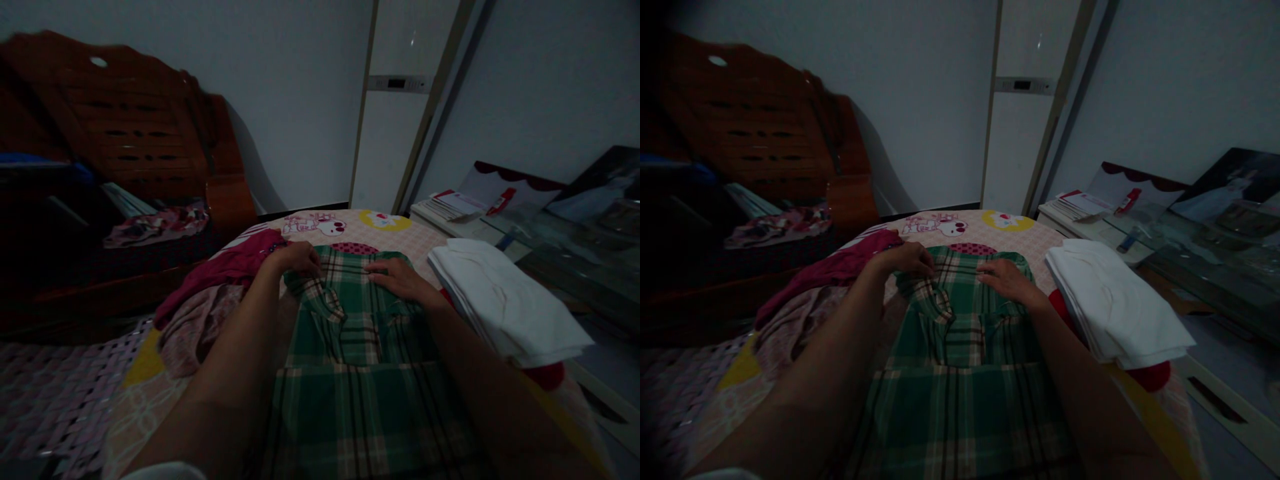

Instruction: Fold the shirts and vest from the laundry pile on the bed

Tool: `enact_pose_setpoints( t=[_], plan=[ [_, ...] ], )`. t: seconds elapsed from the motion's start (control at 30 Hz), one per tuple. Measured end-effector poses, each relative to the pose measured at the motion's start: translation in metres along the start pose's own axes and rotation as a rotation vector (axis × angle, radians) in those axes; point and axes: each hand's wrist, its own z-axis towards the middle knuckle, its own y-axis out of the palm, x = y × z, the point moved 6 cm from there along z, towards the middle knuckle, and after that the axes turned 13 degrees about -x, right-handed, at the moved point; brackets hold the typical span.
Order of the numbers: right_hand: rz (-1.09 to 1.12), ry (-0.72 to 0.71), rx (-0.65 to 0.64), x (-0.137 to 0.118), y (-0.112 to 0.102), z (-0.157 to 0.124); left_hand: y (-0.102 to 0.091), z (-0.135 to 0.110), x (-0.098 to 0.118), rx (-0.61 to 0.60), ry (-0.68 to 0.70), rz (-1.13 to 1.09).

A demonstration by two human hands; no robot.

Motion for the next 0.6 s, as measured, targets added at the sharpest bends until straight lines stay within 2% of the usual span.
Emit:
enact_pose_setpoints(
  t=[0.13, 0.3, 0.43, 0.5, 0.6],
  plan=[
    [0.023, 0.011, -0.011, 0.007, 0.01, 0.003, 0.006, 0.006, -0.003, -0.015, -0.008, 0.049],
    [0.033, 0.025, 0.017, 0.013, 0.01, 0.003, -0.001, 0.004, -0.02, 0.047, -0.083, 0.08],
    [0.068, 0.029, 0.032, 0.011, 0.008, 0.002, -0.006, -0.001, -0.022, 0.06, -0.111, 0.181],
    [0.102, 0.025, 0.039, 0.01, 0.007, 0.002, -0.01, -0.003, -0.017, 0.103, -0.081, 0.163],
    [0.152, 0.025, 0.077, 0.006, 0.006, 0.003, -0.015, -0.004, -0.002, 0.191, 0.047, 0.08]
  ],
)
